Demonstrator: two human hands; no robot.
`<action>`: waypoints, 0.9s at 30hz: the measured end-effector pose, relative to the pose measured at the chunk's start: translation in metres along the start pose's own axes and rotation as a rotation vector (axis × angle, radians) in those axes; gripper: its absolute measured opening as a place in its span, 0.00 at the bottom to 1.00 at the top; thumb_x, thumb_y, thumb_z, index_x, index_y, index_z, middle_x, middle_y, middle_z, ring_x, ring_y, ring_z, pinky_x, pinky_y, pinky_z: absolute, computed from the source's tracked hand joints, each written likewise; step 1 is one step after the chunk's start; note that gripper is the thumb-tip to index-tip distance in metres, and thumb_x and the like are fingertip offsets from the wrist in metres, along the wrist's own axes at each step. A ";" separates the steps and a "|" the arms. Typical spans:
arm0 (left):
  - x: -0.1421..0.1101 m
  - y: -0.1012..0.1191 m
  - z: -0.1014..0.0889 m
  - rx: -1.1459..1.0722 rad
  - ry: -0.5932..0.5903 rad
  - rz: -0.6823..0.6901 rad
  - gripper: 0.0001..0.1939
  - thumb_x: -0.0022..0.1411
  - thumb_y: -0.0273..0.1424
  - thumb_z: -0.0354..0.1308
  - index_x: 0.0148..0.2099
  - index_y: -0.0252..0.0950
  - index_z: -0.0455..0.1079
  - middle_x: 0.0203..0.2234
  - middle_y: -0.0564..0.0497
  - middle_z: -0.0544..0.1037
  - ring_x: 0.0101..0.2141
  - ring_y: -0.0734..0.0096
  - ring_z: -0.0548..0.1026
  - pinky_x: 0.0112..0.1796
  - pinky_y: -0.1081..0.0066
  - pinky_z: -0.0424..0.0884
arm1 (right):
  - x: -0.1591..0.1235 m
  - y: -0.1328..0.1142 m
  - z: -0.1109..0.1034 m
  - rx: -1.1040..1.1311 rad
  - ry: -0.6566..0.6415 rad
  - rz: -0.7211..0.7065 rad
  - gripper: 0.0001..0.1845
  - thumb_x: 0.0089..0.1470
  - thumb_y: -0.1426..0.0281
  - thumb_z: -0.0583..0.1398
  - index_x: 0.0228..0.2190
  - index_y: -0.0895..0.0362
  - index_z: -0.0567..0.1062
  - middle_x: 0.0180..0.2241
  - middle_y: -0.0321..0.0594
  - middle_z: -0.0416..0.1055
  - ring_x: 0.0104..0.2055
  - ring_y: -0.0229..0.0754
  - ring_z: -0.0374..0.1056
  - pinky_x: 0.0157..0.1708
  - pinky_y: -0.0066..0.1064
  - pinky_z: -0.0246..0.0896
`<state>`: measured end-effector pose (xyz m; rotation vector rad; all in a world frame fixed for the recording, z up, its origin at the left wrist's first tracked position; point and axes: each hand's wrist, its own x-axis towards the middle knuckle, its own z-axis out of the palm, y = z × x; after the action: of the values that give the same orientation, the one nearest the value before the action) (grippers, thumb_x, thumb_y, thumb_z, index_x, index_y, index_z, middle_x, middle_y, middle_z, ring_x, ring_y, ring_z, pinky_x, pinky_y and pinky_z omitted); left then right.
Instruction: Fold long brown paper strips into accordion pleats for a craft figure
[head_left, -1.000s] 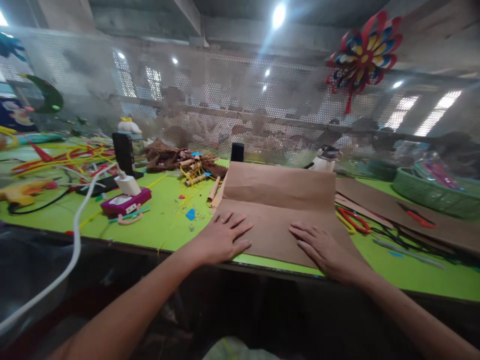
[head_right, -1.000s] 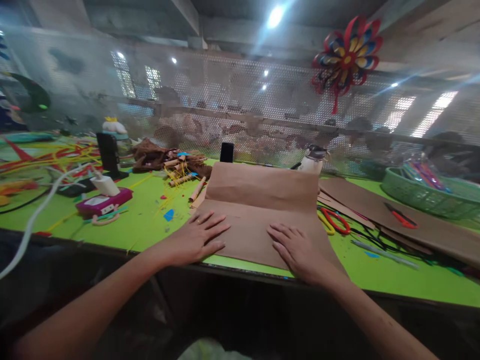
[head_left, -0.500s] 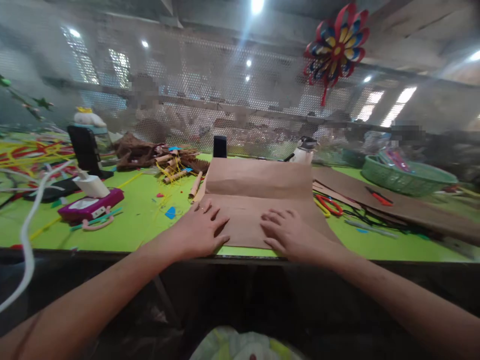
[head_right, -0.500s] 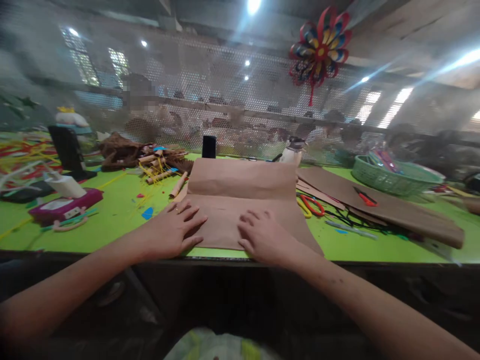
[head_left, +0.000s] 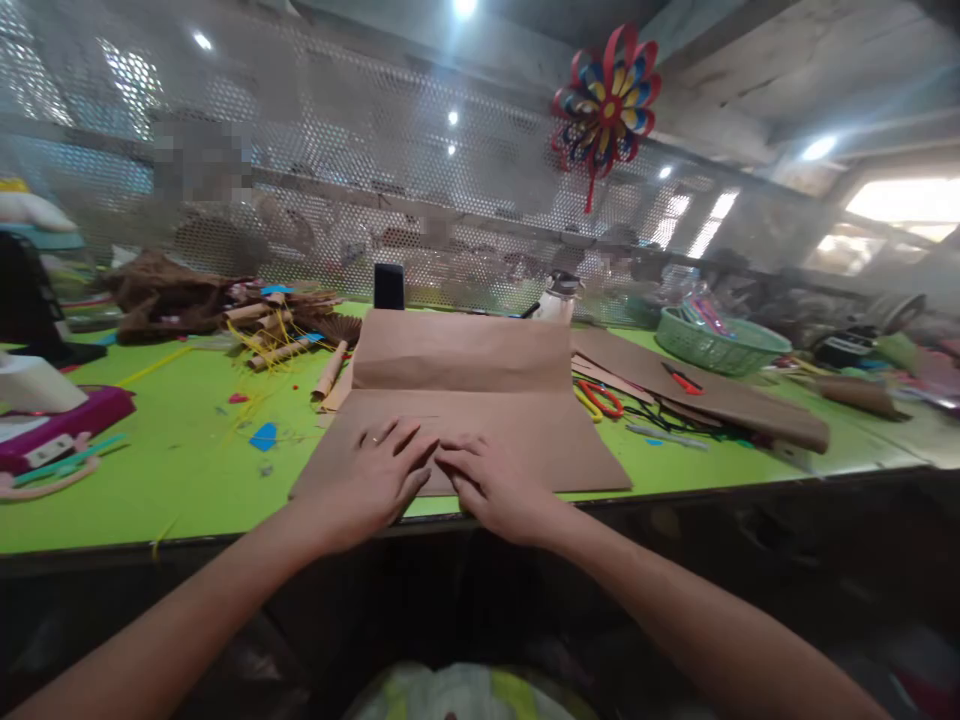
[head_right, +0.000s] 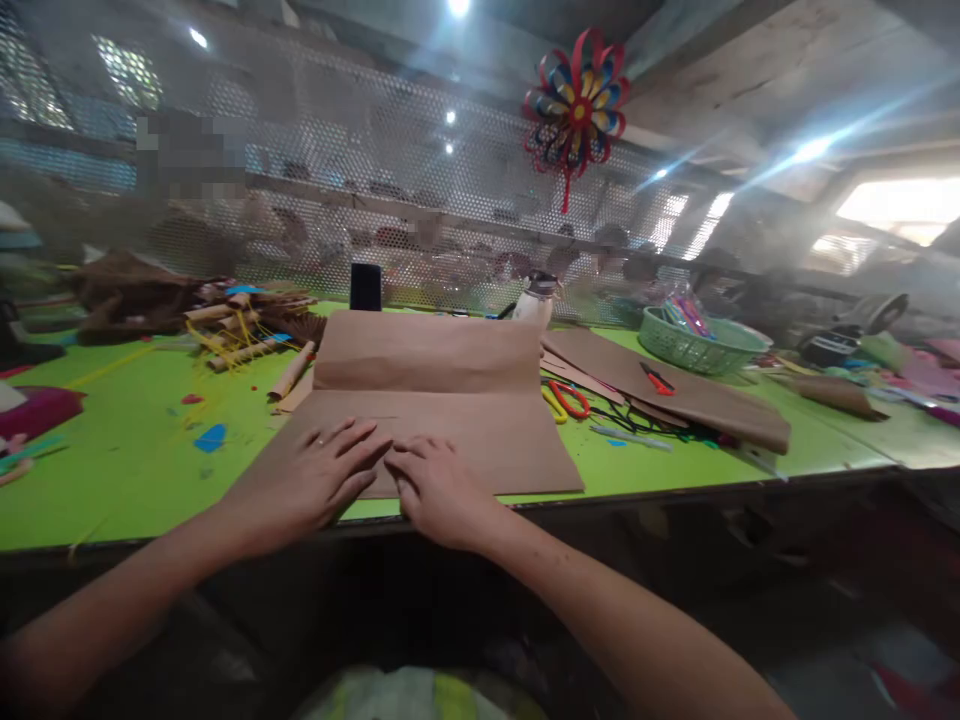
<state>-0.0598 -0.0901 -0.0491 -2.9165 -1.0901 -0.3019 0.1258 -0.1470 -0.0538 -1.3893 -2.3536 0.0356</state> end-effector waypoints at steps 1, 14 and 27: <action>0.000 0.001 -0.001 0.012 -0.014 -0.022 0.23 0.63 0.40 0.36 0.57 0.41 0.56 0.56 0.47 0.59 0.55 0.54 0.54 0.51 0.53 0.50 | -0.004 0.003 -0.001 -0.015 0.003 0.040 0.18 0.57 0.69 0.48 0.48 0.57 0.65 0.51 0.42 0.62 0.53 0.41 0.54 0.52 0.37 0.48; 0.001 -0.001 0.003 0.020 -0.054 -0.088 0.29 0.60 0.48 0.38 0.59 0.43 0.54 0.59 0.48 0.53 0.58 0.51 0.49 0.53 0.53 0.45 | -0.091 0.079 -0.044 -0.046 -0.050 0.225 0.22 0.57 0.62 0.48 0.52 0.55 0.62 0.54 0.44 0.58 0.56 0.44 0.51 0.55 0.41 0.47; 0.007 -0.001 -0.015 0.029 -0.068 -0.091 0.30 0.55 0.52 0.43 0.56 0.45 0.59 0.56 0.45 0.59 0.53 0.47 0.58 0.49 0.51 0.54 | -0.143 0.129 -0.075 0.087 0.043 0.349 0.22 0.52 0.60 0.54 0.47 0.56 0.68 0.51 0.46 0.63 0.53 0.47 0.57 0.53 0.42 0.51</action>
<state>-0.0575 -0.0857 -0.0333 -2.8771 -1.2278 -0.1879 0.3207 -0.2165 -0.0611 -1.7201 -2.0236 0.2017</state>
